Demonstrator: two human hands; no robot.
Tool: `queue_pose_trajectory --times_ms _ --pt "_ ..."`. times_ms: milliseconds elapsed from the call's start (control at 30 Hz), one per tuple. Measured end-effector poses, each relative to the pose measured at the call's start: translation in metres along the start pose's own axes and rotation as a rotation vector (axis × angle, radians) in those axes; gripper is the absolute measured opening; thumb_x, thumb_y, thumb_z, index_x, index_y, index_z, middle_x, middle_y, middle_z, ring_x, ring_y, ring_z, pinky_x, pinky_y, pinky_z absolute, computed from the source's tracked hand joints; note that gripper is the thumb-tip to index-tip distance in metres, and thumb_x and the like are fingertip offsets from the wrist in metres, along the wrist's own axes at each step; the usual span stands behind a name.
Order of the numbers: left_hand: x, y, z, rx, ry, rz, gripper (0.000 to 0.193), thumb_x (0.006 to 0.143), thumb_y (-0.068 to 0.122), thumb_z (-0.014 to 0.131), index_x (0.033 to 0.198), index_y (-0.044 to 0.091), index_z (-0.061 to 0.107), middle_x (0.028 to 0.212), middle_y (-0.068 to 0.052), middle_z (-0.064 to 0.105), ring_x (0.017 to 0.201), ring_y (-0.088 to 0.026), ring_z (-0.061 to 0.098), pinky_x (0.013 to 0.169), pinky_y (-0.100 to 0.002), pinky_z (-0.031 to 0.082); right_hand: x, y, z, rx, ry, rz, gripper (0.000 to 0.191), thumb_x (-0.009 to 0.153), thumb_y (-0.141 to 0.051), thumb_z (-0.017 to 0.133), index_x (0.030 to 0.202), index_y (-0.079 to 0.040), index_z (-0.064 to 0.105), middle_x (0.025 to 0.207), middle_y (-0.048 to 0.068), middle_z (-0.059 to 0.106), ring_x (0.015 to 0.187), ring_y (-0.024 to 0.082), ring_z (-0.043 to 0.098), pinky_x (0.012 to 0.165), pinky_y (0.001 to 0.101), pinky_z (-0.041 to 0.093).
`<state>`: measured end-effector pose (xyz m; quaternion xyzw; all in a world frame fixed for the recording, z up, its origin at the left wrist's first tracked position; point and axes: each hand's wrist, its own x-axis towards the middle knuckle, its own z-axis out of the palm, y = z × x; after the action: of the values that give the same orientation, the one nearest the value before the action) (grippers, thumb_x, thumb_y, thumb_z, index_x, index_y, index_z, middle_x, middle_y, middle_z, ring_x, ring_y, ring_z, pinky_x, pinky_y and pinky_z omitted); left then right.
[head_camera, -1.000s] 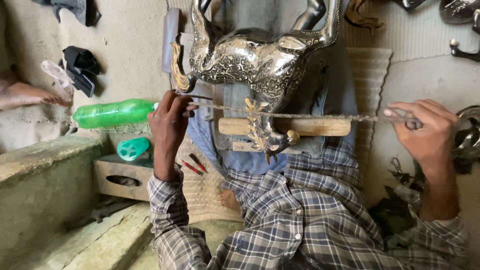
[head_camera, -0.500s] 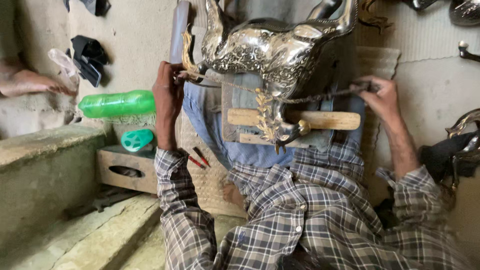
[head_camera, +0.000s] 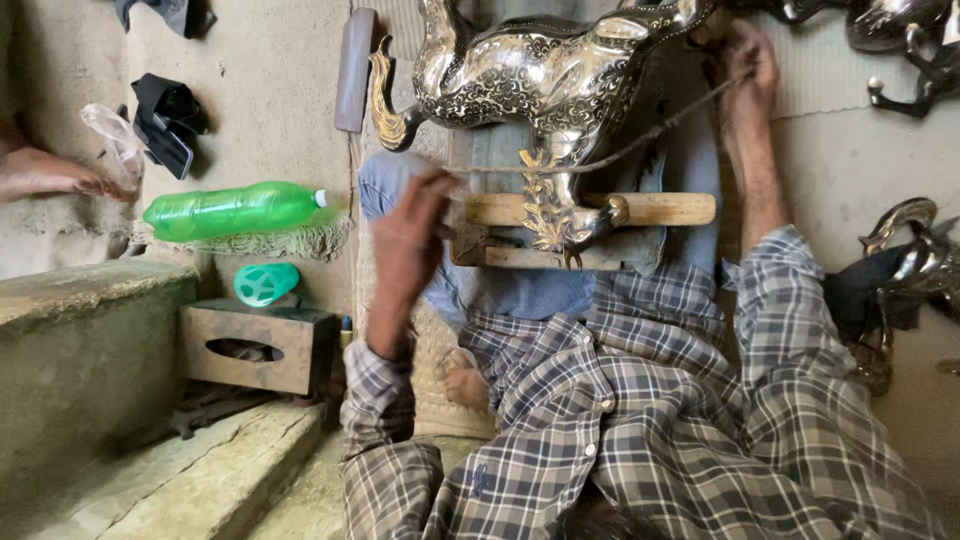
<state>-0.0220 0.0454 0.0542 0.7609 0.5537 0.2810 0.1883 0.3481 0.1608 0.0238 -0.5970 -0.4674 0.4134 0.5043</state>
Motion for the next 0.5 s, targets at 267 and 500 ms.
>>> queue_pose_trajectory --times_ms 267,500 --pt "0.005 0.049 0.044 -0.095 -0.082 0.154 0.058 0.086 0.012 0.077 0.139 0.012 0.053 0.124 -0.009 0.060 0.092 -0.030 0.071 0.067 -0.043 0.055 -0.067 0.020 -0.024 -0.258 -0.065 0.275 0.050 0.113 -0.034 0.044 0.148 0.002 0.045 0.142 0.022 0.050 0.125 0.033 0.051 0.105 0.0414 0.046" --pt "-0.006 0.034 0.052 -0.095 -0.088 0.187 0.053 0.083 0.016 0.076 0.131 0.007 0.055 0.111 -0.011 0.061 0.085 -0.030 0.069 0.060 -0.041 0.051 -0.189 0.031 -0.059 -0.362 -0.012 0.159 0.064 0.105 -0.027 0.059 0.156 0.005 0.037 0.144 0.022 0.048 0.127 0.034 0.051 0.104 0.0423 0.046"
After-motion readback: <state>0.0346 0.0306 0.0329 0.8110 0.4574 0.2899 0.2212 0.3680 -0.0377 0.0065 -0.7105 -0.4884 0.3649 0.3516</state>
